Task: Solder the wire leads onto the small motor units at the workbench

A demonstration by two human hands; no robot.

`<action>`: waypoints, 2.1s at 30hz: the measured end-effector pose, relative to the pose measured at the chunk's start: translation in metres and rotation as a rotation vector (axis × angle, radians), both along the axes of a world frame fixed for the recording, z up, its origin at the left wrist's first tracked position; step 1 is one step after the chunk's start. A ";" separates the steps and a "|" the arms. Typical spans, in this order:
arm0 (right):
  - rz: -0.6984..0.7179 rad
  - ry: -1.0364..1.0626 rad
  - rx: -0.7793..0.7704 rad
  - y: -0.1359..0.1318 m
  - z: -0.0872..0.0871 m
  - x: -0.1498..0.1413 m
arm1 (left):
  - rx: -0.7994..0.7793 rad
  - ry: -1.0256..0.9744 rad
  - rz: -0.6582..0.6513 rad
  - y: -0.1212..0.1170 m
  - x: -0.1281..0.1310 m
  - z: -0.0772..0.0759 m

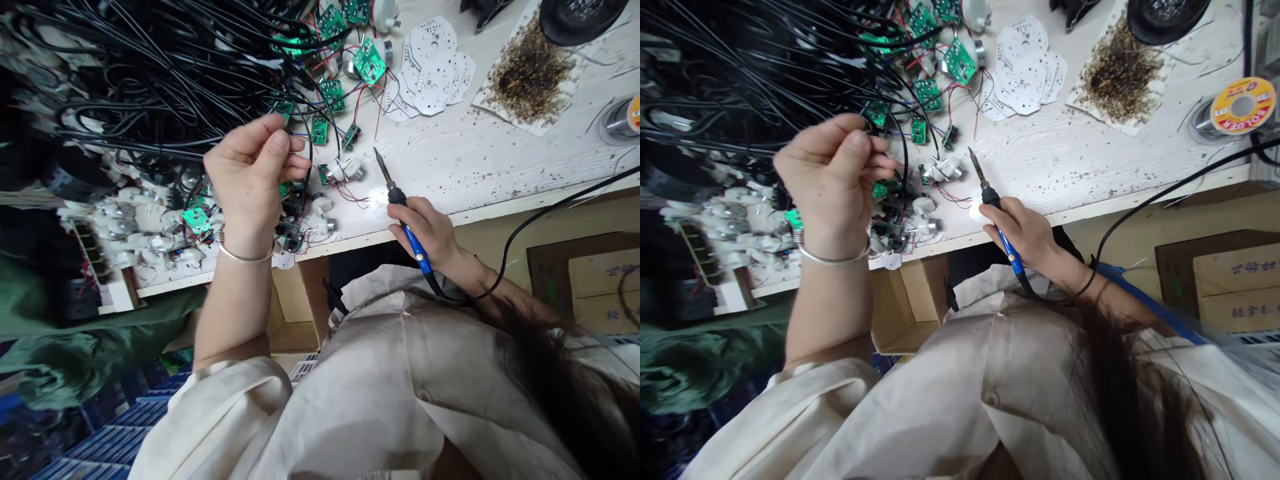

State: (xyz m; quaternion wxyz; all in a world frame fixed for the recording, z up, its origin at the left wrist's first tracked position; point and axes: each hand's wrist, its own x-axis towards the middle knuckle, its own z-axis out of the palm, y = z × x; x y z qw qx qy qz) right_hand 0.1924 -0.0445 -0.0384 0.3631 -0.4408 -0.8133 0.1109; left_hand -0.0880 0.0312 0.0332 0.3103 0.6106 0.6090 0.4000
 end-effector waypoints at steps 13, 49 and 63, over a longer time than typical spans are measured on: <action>0.007 0.022 -0.049 0.000 0.001 0.001 | 0.275 0.227 -0.114 0.002 0.001 -0.003; -0.017 0.107 -0.049 0.003 0.005 -0.001 | 0.221 0.587 -0.375 -0.052 0.059 -0.036; -0.138 0.786 -0.642 -0.017 0.019 0.021 | 0.132 0.609 -0.418 -0.046 0.059 -0.035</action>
